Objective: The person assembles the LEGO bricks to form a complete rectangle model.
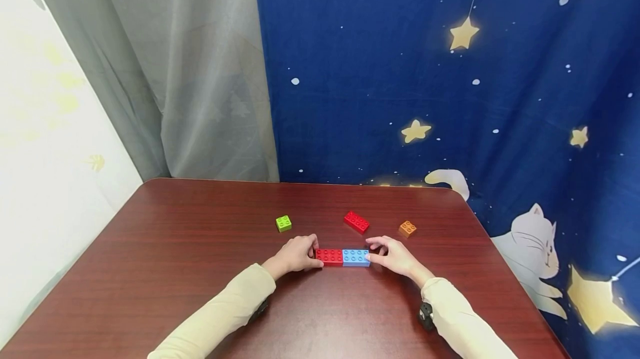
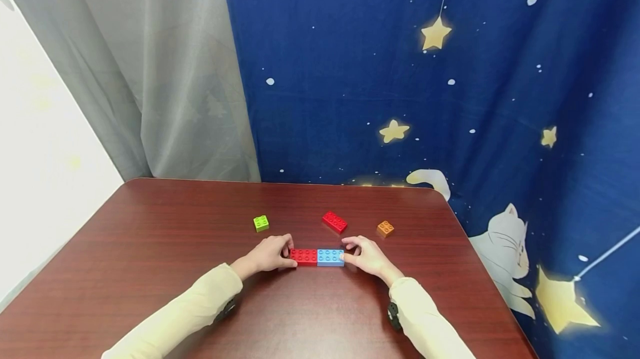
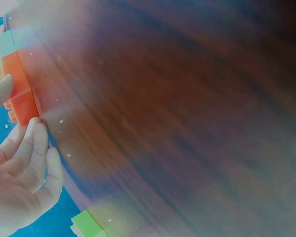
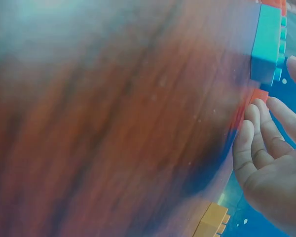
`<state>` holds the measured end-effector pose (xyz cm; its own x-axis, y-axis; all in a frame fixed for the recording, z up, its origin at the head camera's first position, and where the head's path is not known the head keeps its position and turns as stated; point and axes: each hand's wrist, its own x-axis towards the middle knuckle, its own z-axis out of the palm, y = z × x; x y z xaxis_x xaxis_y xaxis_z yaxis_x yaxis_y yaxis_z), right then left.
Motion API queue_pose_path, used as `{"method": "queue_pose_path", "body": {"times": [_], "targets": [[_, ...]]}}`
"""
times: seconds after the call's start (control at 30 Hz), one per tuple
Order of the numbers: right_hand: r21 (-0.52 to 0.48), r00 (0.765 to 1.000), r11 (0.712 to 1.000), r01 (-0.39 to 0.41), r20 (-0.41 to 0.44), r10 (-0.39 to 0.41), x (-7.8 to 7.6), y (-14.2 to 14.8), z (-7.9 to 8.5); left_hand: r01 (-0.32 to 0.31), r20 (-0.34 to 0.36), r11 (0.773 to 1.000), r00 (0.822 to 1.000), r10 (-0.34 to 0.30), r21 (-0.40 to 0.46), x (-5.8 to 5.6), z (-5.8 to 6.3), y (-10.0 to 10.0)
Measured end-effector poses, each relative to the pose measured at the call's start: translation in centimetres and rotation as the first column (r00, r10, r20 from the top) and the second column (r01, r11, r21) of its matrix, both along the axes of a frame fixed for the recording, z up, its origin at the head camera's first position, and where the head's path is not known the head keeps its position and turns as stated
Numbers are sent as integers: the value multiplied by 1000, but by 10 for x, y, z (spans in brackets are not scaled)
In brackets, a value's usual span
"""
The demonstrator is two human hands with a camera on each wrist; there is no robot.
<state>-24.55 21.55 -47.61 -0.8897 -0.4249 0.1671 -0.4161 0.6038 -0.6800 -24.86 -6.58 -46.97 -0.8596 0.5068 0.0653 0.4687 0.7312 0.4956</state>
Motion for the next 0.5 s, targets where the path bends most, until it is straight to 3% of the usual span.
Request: {"method": "queue_pose_path", "body": {"times": [0.23, 0.5], "targets": [[8, 992, 993, 119, -31, -119, -15, -4, -3, 1, -8, 1000, 1000, -1, 10, 1, 1, 0], [7, 961, 964, 264, -90, -263, -32, -13, -3, 4, -12, 1000, 1000, -4, 14, 3, 3, 0]]}}
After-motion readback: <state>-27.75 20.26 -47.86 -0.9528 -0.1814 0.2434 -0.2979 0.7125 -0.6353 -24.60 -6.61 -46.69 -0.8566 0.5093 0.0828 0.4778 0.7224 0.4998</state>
